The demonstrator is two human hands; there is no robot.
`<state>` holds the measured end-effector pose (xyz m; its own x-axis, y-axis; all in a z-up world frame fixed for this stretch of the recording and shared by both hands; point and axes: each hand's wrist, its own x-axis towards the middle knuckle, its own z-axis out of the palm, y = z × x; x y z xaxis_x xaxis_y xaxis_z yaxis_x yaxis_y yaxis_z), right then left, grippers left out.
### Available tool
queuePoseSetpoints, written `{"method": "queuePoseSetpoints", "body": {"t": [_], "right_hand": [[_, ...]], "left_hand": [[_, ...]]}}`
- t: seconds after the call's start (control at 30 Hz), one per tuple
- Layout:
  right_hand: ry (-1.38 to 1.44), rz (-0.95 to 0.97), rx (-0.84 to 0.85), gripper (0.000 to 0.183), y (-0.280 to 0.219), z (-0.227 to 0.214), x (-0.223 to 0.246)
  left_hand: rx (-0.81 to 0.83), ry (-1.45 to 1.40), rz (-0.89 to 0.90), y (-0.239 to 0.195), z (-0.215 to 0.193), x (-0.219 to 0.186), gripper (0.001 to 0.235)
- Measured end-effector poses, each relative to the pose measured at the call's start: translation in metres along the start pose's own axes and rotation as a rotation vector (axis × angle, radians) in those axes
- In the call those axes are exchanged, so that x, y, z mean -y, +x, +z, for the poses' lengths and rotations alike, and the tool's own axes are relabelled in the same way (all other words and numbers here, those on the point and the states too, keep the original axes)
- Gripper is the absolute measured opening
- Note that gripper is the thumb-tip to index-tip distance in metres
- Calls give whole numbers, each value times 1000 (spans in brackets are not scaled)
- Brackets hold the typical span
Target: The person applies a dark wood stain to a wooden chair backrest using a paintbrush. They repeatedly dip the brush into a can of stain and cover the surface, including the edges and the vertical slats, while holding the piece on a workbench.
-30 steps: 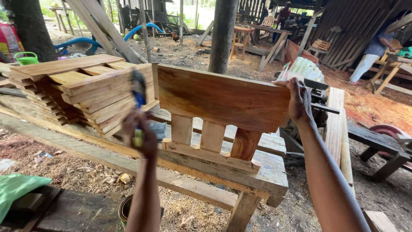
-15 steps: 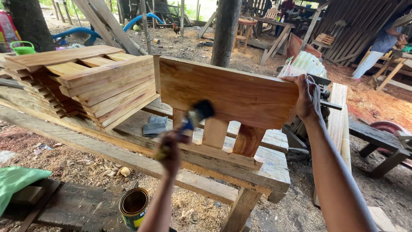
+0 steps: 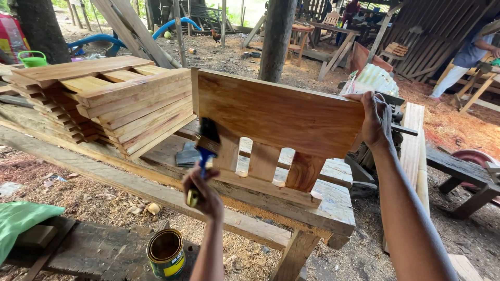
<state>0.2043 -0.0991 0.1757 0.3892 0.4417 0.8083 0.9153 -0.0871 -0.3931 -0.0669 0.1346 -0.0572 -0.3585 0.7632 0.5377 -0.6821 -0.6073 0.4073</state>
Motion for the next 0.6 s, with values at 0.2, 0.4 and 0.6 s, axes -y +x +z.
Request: {"method": "queuePoseSetpoints", "body": {"t": [0.2,0.4,0.6], "right_hand": [[-9,-54,-3,88,1,-1,3],[-26,0,-22,88,-6,-2,6],[-50,-21,-19,88,4,1,-1]], "left_hand": [[100,-44,-208,-25,-18,-24,33],[-252,-1,-45,27,8,-33,28],[180,98,-114,-87,34,-21,26]]}}
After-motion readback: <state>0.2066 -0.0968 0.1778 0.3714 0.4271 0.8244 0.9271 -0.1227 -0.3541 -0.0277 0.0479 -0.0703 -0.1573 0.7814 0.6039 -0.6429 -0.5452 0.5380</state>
